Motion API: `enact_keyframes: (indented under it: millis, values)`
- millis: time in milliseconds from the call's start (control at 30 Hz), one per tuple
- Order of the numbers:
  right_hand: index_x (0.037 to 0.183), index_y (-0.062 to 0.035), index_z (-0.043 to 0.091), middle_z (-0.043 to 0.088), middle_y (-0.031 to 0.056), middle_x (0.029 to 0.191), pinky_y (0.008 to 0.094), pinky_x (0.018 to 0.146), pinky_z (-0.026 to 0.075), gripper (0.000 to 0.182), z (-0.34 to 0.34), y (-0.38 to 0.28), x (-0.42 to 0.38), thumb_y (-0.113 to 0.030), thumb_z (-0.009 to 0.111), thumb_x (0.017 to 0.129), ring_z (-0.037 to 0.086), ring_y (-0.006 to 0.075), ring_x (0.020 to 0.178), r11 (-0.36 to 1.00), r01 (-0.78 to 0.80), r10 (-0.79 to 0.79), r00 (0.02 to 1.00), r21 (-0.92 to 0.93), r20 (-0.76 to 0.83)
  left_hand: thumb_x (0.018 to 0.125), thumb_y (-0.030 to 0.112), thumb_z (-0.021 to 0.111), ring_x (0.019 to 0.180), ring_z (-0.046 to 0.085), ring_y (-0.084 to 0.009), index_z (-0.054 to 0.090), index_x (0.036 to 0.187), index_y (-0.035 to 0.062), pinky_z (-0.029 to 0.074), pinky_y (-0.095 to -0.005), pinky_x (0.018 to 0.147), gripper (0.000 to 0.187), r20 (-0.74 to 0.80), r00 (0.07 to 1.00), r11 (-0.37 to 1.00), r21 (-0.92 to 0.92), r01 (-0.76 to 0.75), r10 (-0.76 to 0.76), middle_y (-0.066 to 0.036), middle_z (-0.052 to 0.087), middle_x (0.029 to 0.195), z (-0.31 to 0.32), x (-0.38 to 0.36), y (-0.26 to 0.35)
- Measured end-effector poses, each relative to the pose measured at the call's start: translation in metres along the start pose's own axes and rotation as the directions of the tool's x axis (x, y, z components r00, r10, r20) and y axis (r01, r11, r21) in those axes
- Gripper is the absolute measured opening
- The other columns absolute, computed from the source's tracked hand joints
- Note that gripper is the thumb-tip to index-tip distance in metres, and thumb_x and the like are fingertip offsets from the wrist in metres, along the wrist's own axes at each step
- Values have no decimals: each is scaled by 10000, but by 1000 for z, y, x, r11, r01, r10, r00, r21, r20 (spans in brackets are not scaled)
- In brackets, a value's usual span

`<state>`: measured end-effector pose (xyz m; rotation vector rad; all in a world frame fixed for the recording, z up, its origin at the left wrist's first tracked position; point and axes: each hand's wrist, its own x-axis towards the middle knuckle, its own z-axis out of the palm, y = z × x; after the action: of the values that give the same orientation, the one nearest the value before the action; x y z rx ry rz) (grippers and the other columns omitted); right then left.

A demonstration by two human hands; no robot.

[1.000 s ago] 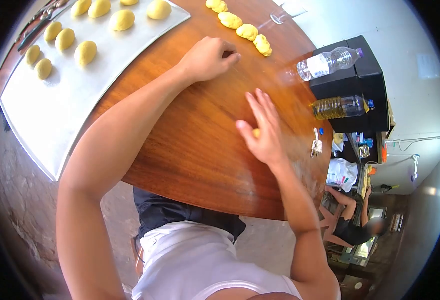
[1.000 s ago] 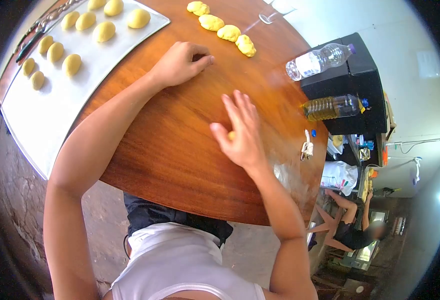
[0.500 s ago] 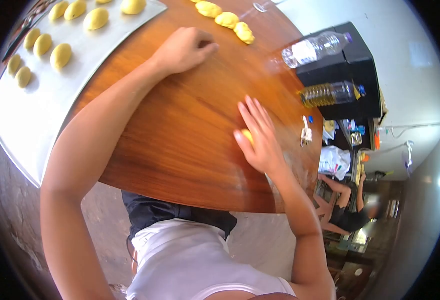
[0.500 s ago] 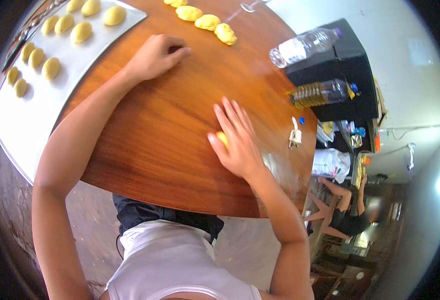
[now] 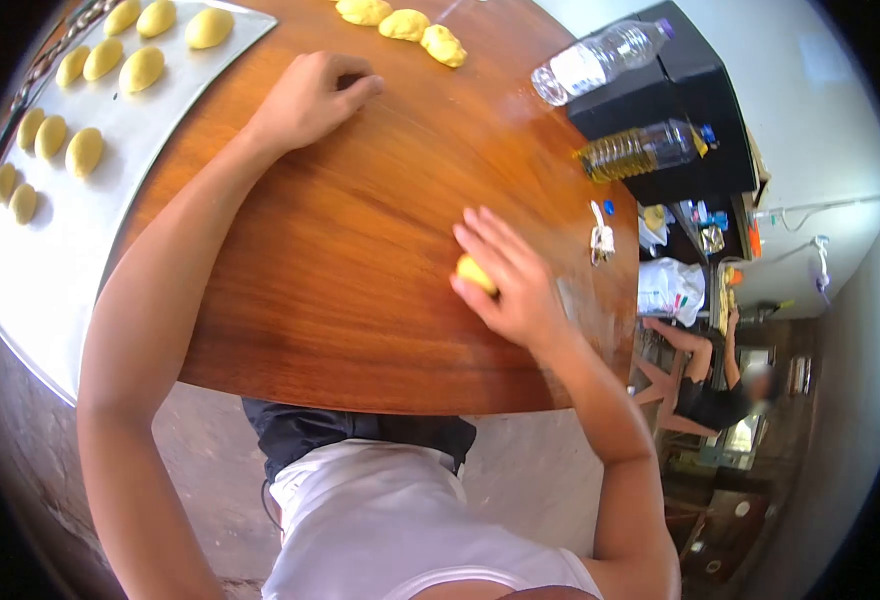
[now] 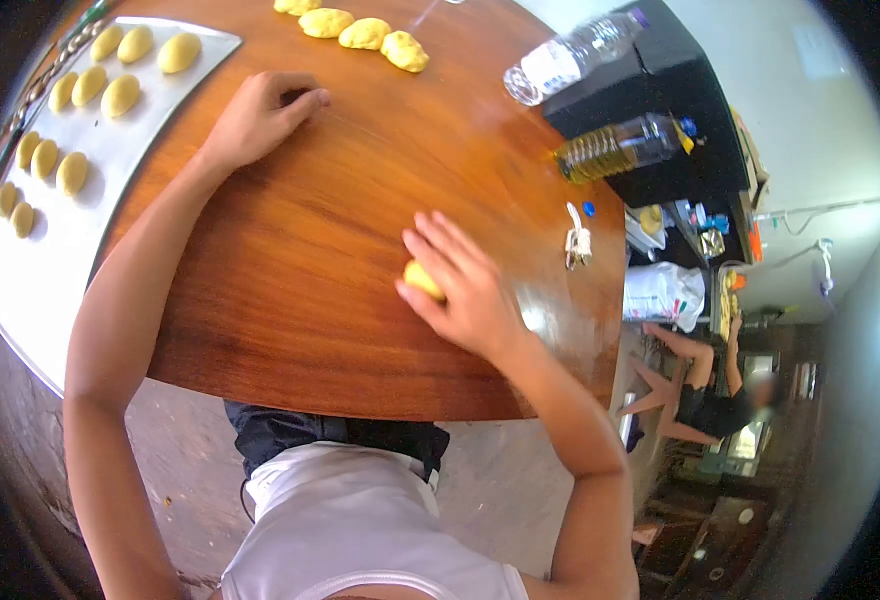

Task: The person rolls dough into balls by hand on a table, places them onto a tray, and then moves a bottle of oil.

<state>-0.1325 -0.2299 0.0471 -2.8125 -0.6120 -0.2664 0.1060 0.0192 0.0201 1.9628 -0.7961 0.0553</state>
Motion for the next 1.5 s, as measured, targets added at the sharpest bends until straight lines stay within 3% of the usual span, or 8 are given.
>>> enact_keyframes:
  millis: [100,300,567,700,900,1200,1233,1500]
  values:
    - [1322,20,663,571,301,1458,529,1170,431,500,35,-1,59,-271,730,921,541,472,1357,999,27,-33,983,-32,-178,1027,288,632,732,667,-223,753,1044,-34,531,-378,755,344,24,1000,1000,3,0,0,-144,735,805,-2,-1,-2]
    - [1312,-9,668,597,247,1411,530,1161,446,425,31,-74,23,-170,715,922,540,449,1359,949,141,-127,990,281,-69,1001,290,650,679,658,-235,745,966,-43,525,-388,703,348,-28,999,999,-35,14,-15,-137,722,754,-4,-2,3]
    - [1173,-49,693,631,161,1204,450,943,541,358,3,-7,-13,-205,770,860,623,373,1105,998,27,-29,999,-62,-29,1033,288,636,700,555,-174,707,980,-37,490,-348,716,336,-15,1000,999,38,25,-25,-104,653,744,-1,-2,5]
    - [1028,-67,652,587,165,1103,492,927,475,309,44,-4,72,-266,767,822,563,367,1055,996,73,-59,965,47,-257,1011,316,640,672,617,-209,737,1002,-27,510,-367,711,357,-7,1000,1000,26,-13,13,-118,702,751,-4,-2,-4]
    - [1120,-90,671,584,143,1143,503,950,482,340,27,-70,6,-246,764,833,565,359,1089,942,215,-202,977,259,-76,1008,312,642,678,618,-219,733,998,-36,507,-362,707,359,-29,999,1000,19,-25,25,-124,698,751,-2,-4,-3]
    - [933,-77,666,587,124,972,479,843,486,272,23,29,46,-322,756,854,565,331,940,991,129,-132,975,-29,-180,1041,270,628,781,579,-133,723,1047,-44,494,-310,781,329,70,996,993,105,55,-62,-60,661,808,-3,2,-3]
    - [935,-73,667,595,121,976,483,864,483,279,37,22,68,-321,759,849,567,334,955,987,157,-149,964,18,-219,1010,322,638,668,531,-170,684,907,-35,455,-351,672,374,-38,999,999,20,-28,29,-80,621,703,3,0,-12]
    - [1185,-65,707,590,154,1206,486,993,488,386,35,-59,17,-215,792,840,590,364,1102,943,159,-116,980,291,-162,1018,337,649,661,533,-159,701,945,-39,457,-343,667,387,-43,997,998,-32,-58,57,-78,633,713,2,0,-15]
